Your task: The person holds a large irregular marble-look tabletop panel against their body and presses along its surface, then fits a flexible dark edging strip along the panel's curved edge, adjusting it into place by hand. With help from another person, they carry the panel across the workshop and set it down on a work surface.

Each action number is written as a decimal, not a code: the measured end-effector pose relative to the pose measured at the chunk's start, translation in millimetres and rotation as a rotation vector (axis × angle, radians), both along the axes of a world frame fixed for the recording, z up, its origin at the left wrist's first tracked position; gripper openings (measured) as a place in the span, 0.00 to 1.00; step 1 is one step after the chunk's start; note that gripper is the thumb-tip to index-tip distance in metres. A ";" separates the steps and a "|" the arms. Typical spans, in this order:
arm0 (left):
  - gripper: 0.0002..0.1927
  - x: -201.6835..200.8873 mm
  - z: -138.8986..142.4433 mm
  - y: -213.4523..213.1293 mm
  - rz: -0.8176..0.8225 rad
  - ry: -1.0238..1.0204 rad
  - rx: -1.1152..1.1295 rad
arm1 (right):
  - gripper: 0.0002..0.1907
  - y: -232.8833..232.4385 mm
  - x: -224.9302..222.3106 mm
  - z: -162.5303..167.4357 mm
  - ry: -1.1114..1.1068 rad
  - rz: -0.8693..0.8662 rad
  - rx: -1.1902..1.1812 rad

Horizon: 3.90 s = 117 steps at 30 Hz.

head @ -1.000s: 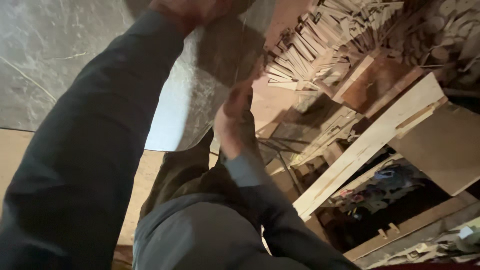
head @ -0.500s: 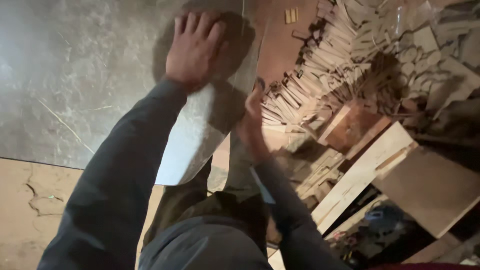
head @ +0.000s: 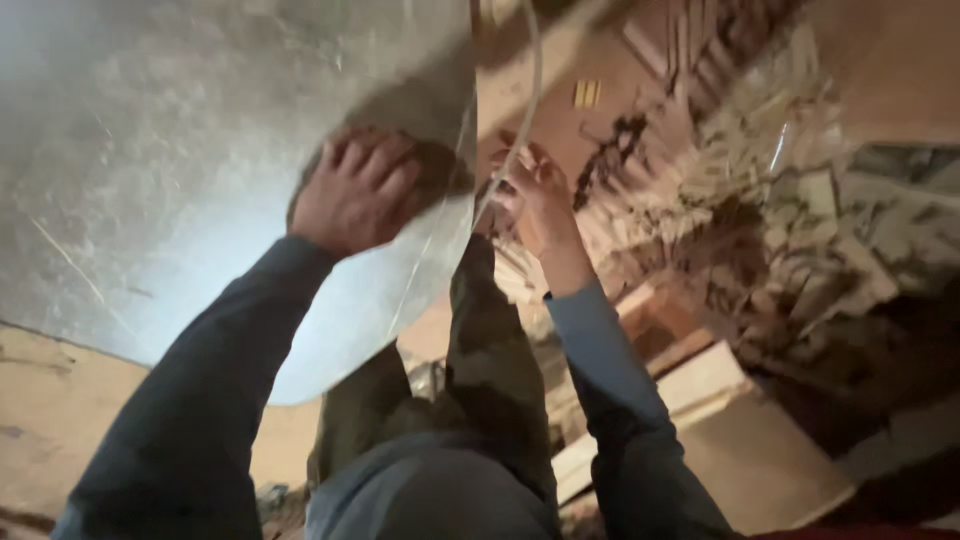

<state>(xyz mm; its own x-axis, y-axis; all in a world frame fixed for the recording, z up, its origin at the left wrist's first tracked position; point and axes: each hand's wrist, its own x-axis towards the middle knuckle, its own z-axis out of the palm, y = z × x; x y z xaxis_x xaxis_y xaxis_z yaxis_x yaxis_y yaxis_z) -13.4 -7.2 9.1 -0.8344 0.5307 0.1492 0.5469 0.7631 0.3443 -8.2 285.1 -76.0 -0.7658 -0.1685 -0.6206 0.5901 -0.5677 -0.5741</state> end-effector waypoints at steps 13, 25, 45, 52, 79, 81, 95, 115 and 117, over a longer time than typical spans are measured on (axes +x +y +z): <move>0.22 -8.8 5.0 0.7 0.019 -0.005 0.008 | 0.20 -73.5 -263.3 55.0 1.191 0.625 1.289; 0.21 -9.9 6.2 0.8 0.031 -0.035 -0.064 | 0.12 -37.1 -293.5 47.4 1.096 0.588 1.204; 0.30 -5.6 -4.0 -4.2 0.004 -0.094 -0.040 | 0.19 -61.7 -48.7 23.6 0.141 0.261 0.232; 0.27 153.3 2.0 -58.6 1.267 0.023 0.222 | 0.18 -74.6 -60.7 45.1 0.071 0.308 0.259; 0.11 439.1 -70.5 -287.6 1.642 -0.467 1.581 | 0.32 -125.1 118.8 36.4 -0.330 0.297 0.484; 0.11 441.5 -64.7 -320.0 1.621 -0.497 1.480 | 0.30 -149.8 143.6 50.1 -0.265 0.269 0.412; 0.10 375.7 -13.2 -448.7 1.371 -0.650 1.236 | 0.21 -221.4 266.5 45.2 -0.203 -0.017 0.016; 0.15 284.3 4.5 -286.2 0.767 -0.697 0.802 | 0.21 -200.0 333.2 23.4 -0.195 0.237 -0.160; 0.25 258.6 8.8 -239.9 0.269 -0.449 0.118 | 0.23 -198.8 341.0 26.5 -0.221 0.343 -0.199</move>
